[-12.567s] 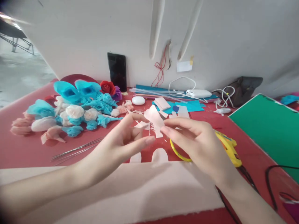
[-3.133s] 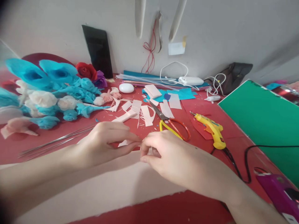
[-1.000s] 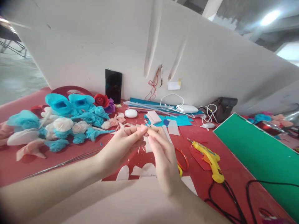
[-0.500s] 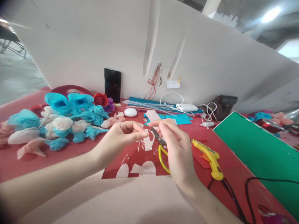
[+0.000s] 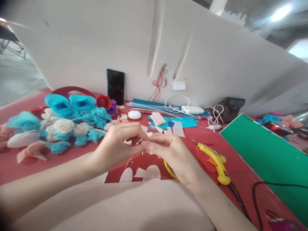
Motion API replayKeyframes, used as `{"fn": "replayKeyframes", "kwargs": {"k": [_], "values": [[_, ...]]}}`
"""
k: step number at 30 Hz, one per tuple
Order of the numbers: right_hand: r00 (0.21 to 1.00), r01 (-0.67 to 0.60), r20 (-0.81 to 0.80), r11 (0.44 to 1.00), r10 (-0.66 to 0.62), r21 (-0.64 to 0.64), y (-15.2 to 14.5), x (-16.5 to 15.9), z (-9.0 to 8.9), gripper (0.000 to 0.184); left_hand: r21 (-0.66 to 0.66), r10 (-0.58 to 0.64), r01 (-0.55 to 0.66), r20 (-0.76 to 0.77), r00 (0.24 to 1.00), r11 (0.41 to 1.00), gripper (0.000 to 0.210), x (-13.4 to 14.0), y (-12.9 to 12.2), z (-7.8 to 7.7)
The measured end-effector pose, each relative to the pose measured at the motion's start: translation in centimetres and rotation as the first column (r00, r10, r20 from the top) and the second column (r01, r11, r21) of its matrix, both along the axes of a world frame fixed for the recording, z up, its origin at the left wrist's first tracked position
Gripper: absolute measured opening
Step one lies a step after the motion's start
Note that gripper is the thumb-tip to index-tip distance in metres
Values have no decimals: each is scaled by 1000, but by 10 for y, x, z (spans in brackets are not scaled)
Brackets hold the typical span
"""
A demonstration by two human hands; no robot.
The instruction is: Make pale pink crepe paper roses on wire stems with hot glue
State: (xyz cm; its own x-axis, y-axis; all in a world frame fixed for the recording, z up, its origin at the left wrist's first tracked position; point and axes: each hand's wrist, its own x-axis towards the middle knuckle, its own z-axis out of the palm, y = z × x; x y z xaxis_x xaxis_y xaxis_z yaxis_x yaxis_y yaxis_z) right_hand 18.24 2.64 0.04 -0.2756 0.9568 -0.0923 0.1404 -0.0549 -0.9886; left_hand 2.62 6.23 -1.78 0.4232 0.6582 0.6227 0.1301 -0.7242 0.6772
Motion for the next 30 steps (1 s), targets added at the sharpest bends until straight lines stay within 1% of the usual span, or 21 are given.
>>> {"fn": "replayKeyframes", "kwargs": {"k": [4, 6, 10, 13, 15, 17, 18, 19, 20, 21, 23, 26, 27, 28, 29, 30], "values": [[999, -29, -41, 999, 28, -34, 4, 3, 2, 9, 13, -18, 18, -8, 1000, 1000, 16, 0, -2, 0], [999, -12, -45, 999, 10, -36, 4, 3, 3, 11, -17, -7, 7, 11, 1000, 1000, 18, 1, -3, -1], [999, 36, -36, 999, -37, -20, 2, 1, 3, 14, -105, 8, -1, 66, 998, 994, 29, 3, -3, -2], [996, 79, -41, 997, -79, 10, -3, -2, 4, 14, -173, -33, 55, 126, 991, 983, 30, 5, -3, -2], [990, 131, -55, 991, -129, 32, -5, -3, 4, 15, -213, -72, 108, 171, 983, 971, 30, 7, -4, 0], [976, 206, -87, 977, -201, 55, -5, -1, 5, 17, -275, -132, 197, 238, 962, 941, 34, 7, -4, 2], [964, 252, -108, 966, -244, 66, -4, 1, 5, 17, -332, -166, 269, 305, 938, 904, 37, 7, -4, 3], [949, 298, -129, 952, -287, 75, -2, 3, 6, 16, -393, -194, 352, 387, 901, 850, 39, 6, -5, 4], [933, 341, -150, 937, -327, 79, 1, 5, 6, 15, -444, -207, 430, 466, 860, 786, 37, 6, -5, 5], [918, 376, -170, 923, -359, 82, 4, 7, 5, 14, -477, -214, 508, 542, 812, 717, 30, 5, -5, 6], [899, 411, -198, 908, -390, 78, 10, 10, 4, 15, -488, -221, 636, 662, 716, 597, 15, 4, -4, 8], [905, 385, -220, 921, -363, 62, 12, 9, 0, 15, -463, -208, 774, 784, 585, 432, 29, 4, -2, 11], [912, 363, -224, 930, -342, 56, 12, 7, -2, 15, -458, -193, 801, 809, 555, 386, 33, 4, -2, 11], [920, 336, -230, 941, -316, 50, 10, 6, -3, 15, -460, -186, 813, 818, 544, 356, 37, 4, -1, 12], [928, 305, -238, 951, -287, 45, 8, 4, -4, 15, -464, -196, 820, 817, 543, 335, 42, 4, 0, 12], [934, 274, -249, 961, -256, 40, 7, 2, -5, 16, -467, -231, 820, 803, 550, 330, 46, 4, 0, 12]]}}
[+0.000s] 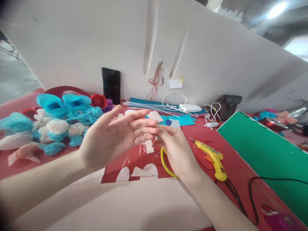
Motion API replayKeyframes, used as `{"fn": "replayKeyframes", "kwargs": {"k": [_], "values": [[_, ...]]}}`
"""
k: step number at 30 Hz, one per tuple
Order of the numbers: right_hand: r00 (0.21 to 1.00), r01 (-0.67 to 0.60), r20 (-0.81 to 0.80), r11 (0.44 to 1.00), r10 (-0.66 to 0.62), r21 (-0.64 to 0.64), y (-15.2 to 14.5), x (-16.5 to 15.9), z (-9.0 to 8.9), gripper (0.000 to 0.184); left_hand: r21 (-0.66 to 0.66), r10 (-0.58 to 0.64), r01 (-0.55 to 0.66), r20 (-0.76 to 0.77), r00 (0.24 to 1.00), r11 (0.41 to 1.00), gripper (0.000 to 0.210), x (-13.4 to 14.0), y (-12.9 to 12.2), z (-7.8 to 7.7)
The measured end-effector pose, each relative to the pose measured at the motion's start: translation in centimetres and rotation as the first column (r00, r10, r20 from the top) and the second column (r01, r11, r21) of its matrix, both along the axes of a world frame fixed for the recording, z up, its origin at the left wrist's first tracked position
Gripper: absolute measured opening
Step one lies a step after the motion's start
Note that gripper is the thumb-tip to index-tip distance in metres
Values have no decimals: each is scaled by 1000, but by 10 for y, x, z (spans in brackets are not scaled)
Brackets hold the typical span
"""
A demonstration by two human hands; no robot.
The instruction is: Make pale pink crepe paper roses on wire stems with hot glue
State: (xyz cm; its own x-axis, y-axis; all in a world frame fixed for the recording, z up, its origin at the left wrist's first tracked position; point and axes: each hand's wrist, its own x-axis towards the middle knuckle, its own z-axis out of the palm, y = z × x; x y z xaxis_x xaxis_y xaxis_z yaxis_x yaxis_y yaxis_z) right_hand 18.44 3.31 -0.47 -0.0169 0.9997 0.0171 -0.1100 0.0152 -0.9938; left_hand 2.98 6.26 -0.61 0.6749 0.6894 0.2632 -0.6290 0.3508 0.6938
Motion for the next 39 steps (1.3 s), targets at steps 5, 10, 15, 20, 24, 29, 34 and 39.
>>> {"fn": "replayKeyframes", "kwargs": {"k": [5, 10, 15, 20, 24, 29, 34, 39], "values": [[996, -90, -26, 993, 88, -74, -4, -3, 4, 19, 674, 180, 15, -218, 959, 739, 41, -6, 0, -1], [998, -67, 6, 994, 68, -91, -1, 1, 8, 22, 954, 504, 143, 9, 863, -262, 26, -6, -1, -11], [992, -44, 118, 999, 43, 0, -6, 3, 10, 18, 813, 599, 138, 290, 746, -566, 26, -2, 0, -22], [946, -6, 322, 991, -37, 131, -12, 5, 12, 17, 741, 575, 146, 364, 733, -655, 27, -3, 0, -21], [894, 31, 431, 978, -120, 208, -14, 7, 15, 18, 690, 556, 167, 391, 733, -705, 25, -4, -1, -21], [803, 52, 565, 967, -188, 248, -16, 9, 22, 16, 664, 532, 186, 367, 763, -724, 24, -5, -2, -20], [784, 48, 594, 971, -183, 236, -19, 8, 20, 15, 681, 528, 182, 341, 778, -709, 26, -5, -3, -20], [938, 18, 338, 987, -72, 162, -17, 0, 14, 17, 682, 533, 178, 353, 769, -709, 26, -4, -4, -22]]}}
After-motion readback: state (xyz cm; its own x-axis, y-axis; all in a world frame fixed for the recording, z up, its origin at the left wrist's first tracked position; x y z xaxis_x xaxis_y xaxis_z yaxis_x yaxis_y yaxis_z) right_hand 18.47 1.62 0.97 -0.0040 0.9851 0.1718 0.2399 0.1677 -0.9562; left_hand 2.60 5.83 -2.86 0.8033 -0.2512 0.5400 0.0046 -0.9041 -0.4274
